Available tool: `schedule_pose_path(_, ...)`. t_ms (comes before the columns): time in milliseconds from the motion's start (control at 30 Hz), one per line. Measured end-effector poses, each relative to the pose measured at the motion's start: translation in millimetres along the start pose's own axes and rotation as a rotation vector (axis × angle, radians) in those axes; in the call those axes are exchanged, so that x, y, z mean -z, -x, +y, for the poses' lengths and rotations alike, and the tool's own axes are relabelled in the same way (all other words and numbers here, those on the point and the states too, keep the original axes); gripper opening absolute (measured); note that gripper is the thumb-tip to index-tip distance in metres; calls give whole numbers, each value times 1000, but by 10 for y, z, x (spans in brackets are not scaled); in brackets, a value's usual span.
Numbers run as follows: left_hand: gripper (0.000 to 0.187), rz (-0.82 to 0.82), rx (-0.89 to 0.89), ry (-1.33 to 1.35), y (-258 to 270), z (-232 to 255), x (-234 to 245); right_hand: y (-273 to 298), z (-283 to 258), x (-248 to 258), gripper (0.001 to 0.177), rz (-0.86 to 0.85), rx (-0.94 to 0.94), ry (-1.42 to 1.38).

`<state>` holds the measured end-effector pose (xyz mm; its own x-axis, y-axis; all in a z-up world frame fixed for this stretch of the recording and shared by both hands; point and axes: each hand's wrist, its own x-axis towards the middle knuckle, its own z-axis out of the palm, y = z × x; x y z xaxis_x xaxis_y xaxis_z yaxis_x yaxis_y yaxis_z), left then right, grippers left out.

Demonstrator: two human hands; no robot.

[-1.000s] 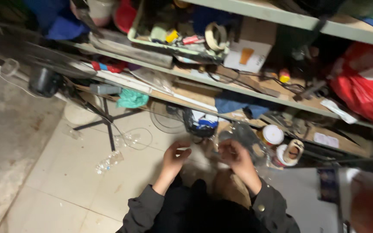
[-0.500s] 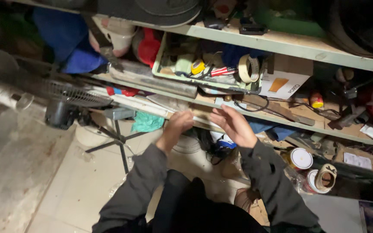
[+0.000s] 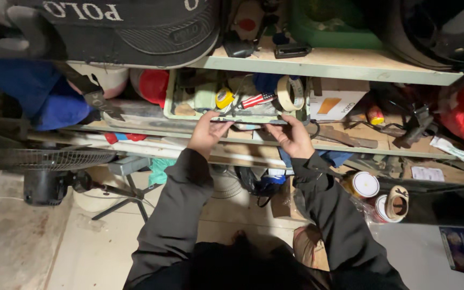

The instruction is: The person picks up and arranges tools, paint containers, and hardware items from shelves into a plastic bin and a bucket.

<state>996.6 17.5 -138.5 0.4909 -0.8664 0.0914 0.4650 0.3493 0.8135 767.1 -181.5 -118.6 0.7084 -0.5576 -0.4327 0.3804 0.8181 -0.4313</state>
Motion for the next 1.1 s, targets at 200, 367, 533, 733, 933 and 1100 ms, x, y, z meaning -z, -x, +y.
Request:
schedule_pose_path(200,36,-83,-102,-81,20,-12,125,-70,-58,140,23,2,14,82)
schedule_pose_path(367,16,324,289,653,-129,-90,160,141,31,104,17,5,56,99)
schedule_pose_path(533,22,179,87,217,251,-182,90,507,116,-88,18,27,63,55)
schedule_pose_path(733,18,198,-84,-76,511,-473,229,892,236,-118,14,90,66,111)
schedule_pose_path(933,14,579,201,452,769,-638,208,1046,392,181,7,124,43,85)
schedule_pose_path(1100,2,551,204,450,988,-810,345,1226,476,213,6,111,18,61)
